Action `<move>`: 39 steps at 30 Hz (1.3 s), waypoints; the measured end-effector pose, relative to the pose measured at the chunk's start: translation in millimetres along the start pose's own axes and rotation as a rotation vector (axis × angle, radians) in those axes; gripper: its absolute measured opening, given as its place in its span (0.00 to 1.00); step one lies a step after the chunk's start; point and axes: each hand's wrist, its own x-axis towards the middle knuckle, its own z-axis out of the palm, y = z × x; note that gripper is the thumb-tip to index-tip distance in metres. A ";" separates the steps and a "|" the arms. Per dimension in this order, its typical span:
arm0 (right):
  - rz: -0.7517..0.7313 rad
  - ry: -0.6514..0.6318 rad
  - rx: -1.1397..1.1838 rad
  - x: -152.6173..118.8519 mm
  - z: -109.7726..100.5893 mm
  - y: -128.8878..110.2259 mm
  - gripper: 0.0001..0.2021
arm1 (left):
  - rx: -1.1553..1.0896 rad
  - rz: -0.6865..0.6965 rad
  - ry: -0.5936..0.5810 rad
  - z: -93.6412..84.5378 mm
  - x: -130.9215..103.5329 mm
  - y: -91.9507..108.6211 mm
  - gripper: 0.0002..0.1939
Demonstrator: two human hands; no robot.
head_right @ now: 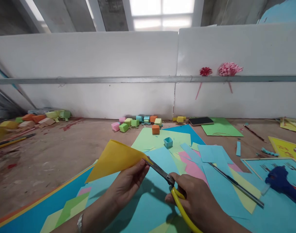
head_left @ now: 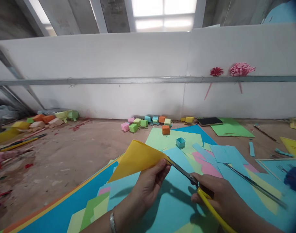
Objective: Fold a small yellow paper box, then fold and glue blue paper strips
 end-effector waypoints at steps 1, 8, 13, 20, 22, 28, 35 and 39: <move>0.000 0.004 -0.006 -0.3 0.5 0.8 0.13 | -0.003 0.003 0.007 0.5 -0.5 0.2 0.11; -0.029 0.034 -0.038 -0.6 3.5 3.8 0.11 | 0.003 -0.017 0.034 2.2 -0.9 0.6 0.10; -0.023 0.039 -0.066 0.2 4.1 3.3 0.10 | 0.010 -0.030 0.048 2.1 -1.6 1.0 0.10; -0.095 0.103 -0.121 -1.1 7.3 8.1 0.10 | 0.004 -0.034 0.057 3.8 -0.9 1.3 0.10; -0.123 0.129 -0.148 -0.3 7.4 8.4 0.10 | 0.004 -0.041 0.068 3.4 -0.5 1.1 0.10; -0.203 0.223 -0.211 0.3 9.5 9.7 0.12 | 0.005 -0.041 0.042 1.4 0.3 1.5 0.08; -0.231 0.230 -0.226 -2.0 13.8 15.7 0.11 | 0.004 -0.037 0.039 1.1 2.0 1.4 0.08; -0.231 0.224 -0.250 -2.6 16.0 18.8 0.16 | 0.002 -0.036 0.030 -0.5 3.0 0.7 0.07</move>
